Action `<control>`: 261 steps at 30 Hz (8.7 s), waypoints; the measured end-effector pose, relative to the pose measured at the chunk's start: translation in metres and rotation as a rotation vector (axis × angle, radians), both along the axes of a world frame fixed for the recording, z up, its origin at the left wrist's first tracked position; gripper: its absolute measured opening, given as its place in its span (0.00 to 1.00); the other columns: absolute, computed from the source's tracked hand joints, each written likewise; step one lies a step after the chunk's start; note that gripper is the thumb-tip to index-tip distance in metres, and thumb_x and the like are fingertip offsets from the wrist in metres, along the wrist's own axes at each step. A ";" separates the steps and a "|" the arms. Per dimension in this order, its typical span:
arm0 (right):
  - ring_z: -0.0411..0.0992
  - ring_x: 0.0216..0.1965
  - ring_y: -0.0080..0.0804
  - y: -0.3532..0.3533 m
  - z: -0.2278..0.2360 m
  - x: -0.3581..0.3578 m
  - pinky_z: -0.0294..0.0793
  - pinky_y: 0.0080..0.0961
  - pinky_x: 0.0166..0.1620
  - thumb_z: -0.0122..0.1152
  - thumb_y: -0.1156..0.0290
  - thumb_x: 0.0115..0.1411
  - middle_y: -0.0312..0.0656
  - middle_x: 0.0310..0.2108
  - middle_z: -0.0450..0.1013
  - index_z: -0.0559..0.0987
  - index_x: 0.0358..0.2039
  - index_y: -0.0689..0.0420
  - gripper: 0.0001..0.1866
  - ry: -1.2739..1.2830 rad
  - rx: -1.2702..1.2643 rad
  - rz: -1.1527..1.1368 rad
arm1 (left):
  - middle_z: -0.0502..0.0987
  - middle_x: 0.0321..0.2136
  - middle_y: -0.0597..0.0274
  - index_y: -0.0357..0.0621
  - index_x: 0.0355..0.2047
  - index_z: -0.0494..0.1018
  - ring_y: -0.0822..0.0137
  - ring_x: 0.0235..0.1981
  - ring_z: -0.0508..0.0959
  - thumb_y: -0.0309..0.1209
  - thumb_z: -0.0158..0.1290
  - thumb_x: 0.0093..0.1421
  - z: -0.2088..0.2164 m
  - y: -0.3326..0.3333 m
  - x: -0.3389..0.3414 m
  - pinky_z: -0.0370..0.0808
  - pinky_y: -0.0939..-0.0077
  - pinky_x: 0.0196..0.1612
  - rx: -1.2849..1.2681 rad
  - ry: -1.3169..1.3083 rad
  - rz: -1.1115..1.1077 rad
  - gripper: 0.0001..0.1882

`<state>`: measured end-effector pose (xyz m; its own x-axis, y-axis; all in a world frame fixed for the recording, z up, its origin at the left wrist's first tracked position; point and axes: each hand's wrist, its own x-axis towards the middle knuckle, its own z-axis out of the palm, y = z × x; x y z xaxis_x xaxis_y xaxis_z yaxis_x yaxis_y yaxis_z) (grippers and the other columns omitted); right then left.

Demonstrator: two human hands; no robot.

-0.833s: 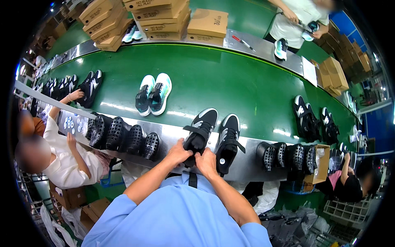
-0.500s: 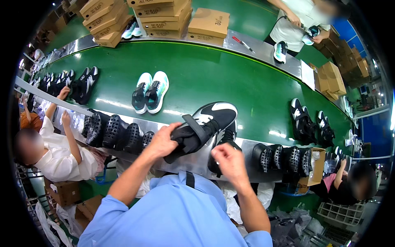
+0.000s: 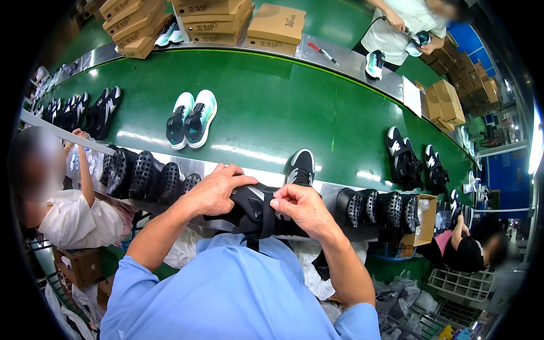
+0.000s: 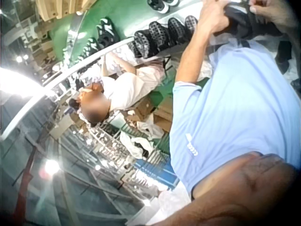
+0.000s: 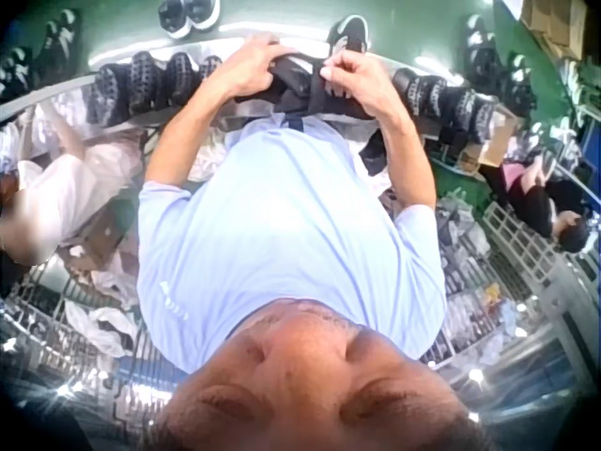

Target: The person picks up black and white sneakers from a conveyor belt, presses their hands into the interior, and then places them back onto the belt or into a container.

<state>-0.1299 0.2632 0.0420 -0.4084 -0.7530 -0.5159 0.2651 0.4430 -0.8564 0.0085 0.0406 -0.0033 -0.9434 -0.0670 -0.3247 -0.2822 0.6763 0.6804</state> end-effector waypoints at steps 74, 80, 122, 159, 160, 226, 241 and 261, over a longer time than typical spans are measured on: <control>0.76 0.31 0.32 0.024 -0.221 0.083 0.79 0.34 0.31 0.62 0.64 0.66 0.45 0.30 0.75 0.72 0.30 0.60 0.14 -0.044 0.043 -0.662 | 0.82 0.27 0.49 0.39 0.27 0.79 0.46 0.34 0.81 0.42 0.59 0.62 -0.114 0.130 -0.044 0.72 0.52 0.41 -0.207 0.366 0.151 0.17; 0.76 0.31 0.30 0.027 -0.223 0.079 0.78 0.31 0.33 0.57 0.66 0.69 0.43 0.32 0.75 0.74 0.42 0.61 0.11 -0.263 0.202 -0.661 | 0.80 0.25 0.44 0.38 0.22 0.77 0.42 0.31 0.80 0.41 0.56 0.64 -0.125 0.124 -0.044 0.72 0.48 0.39 -0.197 0.241 0.185 0.20; 0.72 0.25 0.27 0.055 -0.201 0.038 0.71 0.30 0.29 0.65 0.61 0.67 0.39 0.25 0.77 0.80 0.31 0.62 0.16 -0.035 0.308 -0.668 | 0.85 0.26 0.51 0.31 0.33 0.84 0.62 0.27 0.85 0.34 0.61 0.63 -0.130 0.119 -0.031 0.80 0.69 0.35 0.412 0.062 0.580 0.14; 0.74 0.41 0.51 0.025 -0.103 0.068 0.75 0.44 0.46 0.71 0.62 0.58 0.54 0.42 0.78 0.78 0.56 0.57 0.27 1.217 0.167 0.165 | 0.75 0.46 0.48 0.40 0.50 0.76 0.45 0.51 0.76 0.22 0.62 0.55 -0.069 0.070 0.077 0.76 0.55 0.55 -0.065 0.524 0.245 0.21; 0.75 0.41 0.49 0.016 -0.099 0.072 0.75 0.43 0.46 0.72 0.60 0.57 0.53 0.43 0.79 0.78 0.58 0.54 0.30 1.217 0.137 0.282 | 0.75 0.46 0.48 0.40 0.50 0.76 0.45 0.51 0.76 0.22 0.62 0.55 -0.071 0.071 0.079 0.76 0.55 0.55 -0.076 0.532 0.257 0.21; 0.73 0.23 0.28 -0.121 -0.048 -0.052 0.73 0.29 0.30 0.66 0.74 0.60 0.42 0.21 0.75 0.68 0.69 0.63 0.36 0.851 0.259 0.268 | 0.81 0.27 0.40 0.39 0.60 0.73 0.36 0.32 0.81 0.37 0.56 0.67 0.080 -0.180 0.224 0.74 0.43 0.35 -0.771 0.002 1.550 0.25; 0.70 0.24 0.22 -0.250 0.092 0.207 0.69 0.23 0.27 0.66 0.76 0.63 0.38 0.24 0.73 0.57 0.74 0.63 0.42 0.544 -0.738 1.087 | 0.78 0.25 0.72 0.38 0.47 0.82 0.85 0.25 0.72 0.27 0.59 0.67 0.072 -0.061 0.267 0.68 0.85 0.27 0.305 0.662 1.691 0.10; 0.79 0.31 0.24 -0.311 0.012 0.149 0.77 0.23 0.35 0.63 0.75 0.66 0.45 0.30 0.82 0.79 0.58 0.63 0.20 0.707 -0.415 0.336 | 0.84 0.29 0.58 0.37 0.41 0.82 0.74 0.30 0.80 0.32 0.60 0.68 -0.005 0.021 0.225 0.77 0.74 0.35 0.575 0.343 1.209 0.10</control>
<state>0.0196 -0.0476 0.0536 -0.2519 -0.9609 0.1148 -0.4752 0.0195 -0.8797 0.2339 0.0614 -0.0080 -0.4329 -0.8305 -0.3506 -0.2501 -0.2631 0.9318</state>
